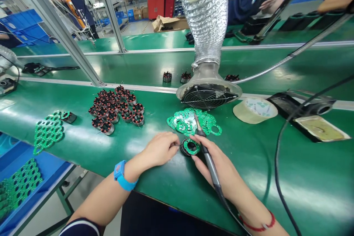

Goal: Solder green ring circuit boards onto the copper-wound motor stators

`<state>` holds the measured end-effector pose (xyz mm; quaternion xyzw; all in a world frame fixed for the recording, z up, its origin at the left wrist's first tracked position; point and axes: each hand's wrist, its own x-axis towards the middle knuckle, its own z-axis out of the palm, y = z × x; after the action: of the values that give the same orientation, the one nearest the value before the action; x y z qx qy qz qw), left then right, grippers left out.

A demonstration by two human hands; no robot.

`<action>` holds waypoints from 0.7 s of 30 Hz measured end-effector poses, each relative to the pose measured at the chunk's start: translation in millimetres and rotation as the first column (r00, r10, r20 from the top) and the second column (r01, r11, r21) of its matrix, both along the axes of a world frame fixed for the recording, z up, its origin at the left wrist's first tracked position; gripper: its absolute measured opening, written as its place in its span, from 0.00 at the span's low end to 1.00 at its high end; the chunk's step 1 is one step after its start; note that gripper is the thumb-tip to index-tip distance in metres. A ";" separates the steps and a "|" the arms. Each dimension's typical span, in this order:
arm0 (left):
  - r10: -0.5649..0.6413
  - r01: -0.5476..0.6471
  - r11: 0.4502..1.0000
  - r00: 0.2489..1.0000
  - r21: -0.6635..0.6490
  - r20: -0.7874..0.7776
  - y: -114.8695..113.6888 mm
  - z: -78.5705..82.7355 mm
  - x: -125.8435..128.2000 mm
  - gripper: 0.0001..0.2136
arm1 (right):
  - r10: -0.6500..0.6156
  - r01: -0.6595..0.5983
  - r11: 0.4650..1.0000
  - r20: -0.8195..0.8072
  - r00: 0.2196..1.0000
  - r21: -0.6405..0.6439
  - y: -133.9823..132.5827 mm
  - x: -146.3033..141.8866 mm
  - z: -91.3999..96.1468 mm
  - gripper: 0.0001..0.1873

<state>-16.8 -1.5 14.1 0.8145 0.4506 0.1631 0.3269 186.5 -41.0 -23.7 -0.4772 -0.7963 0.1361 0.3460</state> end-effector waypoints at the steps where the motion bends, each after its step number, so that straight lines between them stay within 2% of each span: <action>1: 0.034 -0.034 0.999 0.998 -0.011 0.054 0.5 1.0 1.1 0.04 | -0.008 0.007 1.000 0.003 1.000 0.016 0.4 -0.6 -0.3 0.25; 4: 0.107 -0.080 0.990 0.963 -0.118 0.246 0.3 2.5 5.2 0.04 | -0.013 0.011 0.996 0.026 1.000 0.084 0.0 -6.0 0.5 0.24; 6: 0.134 -0.078 0.979 0.943 -0.187 0.305 -1.1 1.2 8.0 0.03 | -0.010 0.004 0.990 0.037 0.999 0.143 -1.5 -10.9 3.2 0.26; 11: 0.182 -0.083 0.952 0.929 -0.296 0.324 -2.7 -3.7 11.1 0.02 | 0.075 -0.081 0.961 0.030 0.997 0.266 -6.0 -17.3 11.5 0.30; 17: 0.233 -0.094 0.912 0.919 -0.398 0.318 -0.1 -2.8 10.4 0.02 | 0.048 -0.048 0.957 0.008 0.999 0.287 -6.0 -15.4 13.0 0.23; 19: 0.241 -0.117 0.920 0.922 -0.375 0.304 -0.2 -2.9 11.0 0.03 | 0.071 -0.063 0.962 -0.021 0.997 0.265 -5.8 -14.9 13.7 0.21; 21: 0.248 -0.167 0.942 0.931 -0.292 0.267 -0.9 -3.3 11.7 0.03 | 0.065 -0.046 0.971 -0.071 0.995 0.234 -6.6 -14.2 14.7 0.20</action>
<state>-5.0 -2.4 10.8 0.6767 0.4977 0.2570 0.4778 172.3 -47.6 -9.0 -0.4054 -0.8057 0.0701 0.4262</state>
